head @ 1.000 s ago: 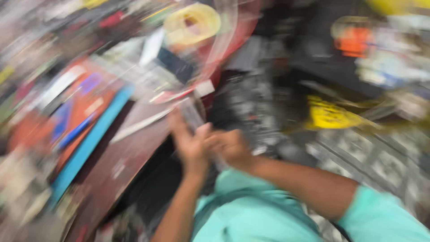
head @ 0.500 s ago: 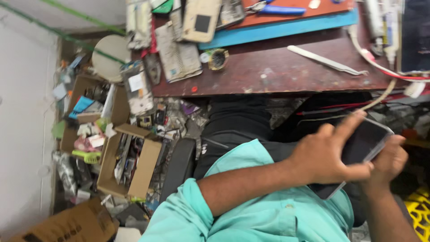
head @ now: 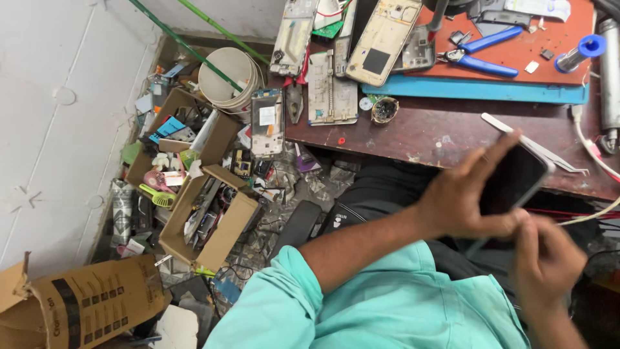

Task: The person works on a disassembled smartphone, using tweezers to adjust internal components and a white cloth to wipe the device. They handle the phone repeatedly, turning it over and manipulating small parts inside the chassis.

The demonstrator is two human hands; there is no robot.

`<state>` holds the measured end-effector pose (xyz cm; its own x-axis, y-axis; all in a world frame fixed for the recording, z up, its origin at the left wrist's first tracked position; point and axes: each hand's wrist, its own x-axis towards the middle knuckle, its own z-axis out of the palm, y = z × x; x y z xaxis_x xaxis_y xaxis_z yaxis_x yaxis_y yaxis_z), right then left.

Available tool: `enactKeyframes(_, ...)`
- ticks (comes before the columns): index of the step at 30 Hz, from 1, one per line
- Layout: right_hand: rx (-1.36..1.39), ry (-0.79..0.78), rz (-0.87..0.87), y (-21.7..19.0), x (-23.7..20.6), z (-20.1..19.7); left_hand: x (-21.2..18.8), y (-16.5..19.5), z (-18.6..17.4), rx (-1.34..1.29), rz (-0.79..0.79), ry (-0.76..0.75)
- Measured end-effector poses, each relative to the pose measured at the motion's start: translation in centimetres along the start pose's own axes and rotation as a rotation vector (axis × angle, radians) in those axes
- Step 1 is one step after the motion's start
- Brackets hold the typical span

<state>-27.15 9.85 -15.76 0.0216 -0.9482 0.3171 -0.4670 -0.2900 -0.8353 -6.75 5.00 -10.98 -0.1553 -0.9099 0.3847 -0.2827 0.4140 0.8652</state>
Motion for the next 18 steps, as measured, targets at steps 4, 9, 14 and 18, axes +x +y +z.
enactKeyframes(4, -0.42, 0.157, -0.48, -2.2, 10.1, 4.3, 3.3, -3.1, -2.3, 0.075, 0.028, 0.051)
enactKeyframes(9, -0.602, 0.284, -0.476, -0.9, 13.3, 7.8, 5.4, -5.3, -3.4, -0.211, 0.072, 0.102)
enactKeyframes(14, -0.618, 0.231, -0.428, -1.7, 13.0, 7.6, 6.0, -5.9, -3.4, -0.186, 0.108, 0.081)
enactKeyframes(18, -0.623, 0.158, -0.421, -3.9, 14.0, 7.2, 6.4, -6.1, -3.7, -0.36, -0.115, -0.029)
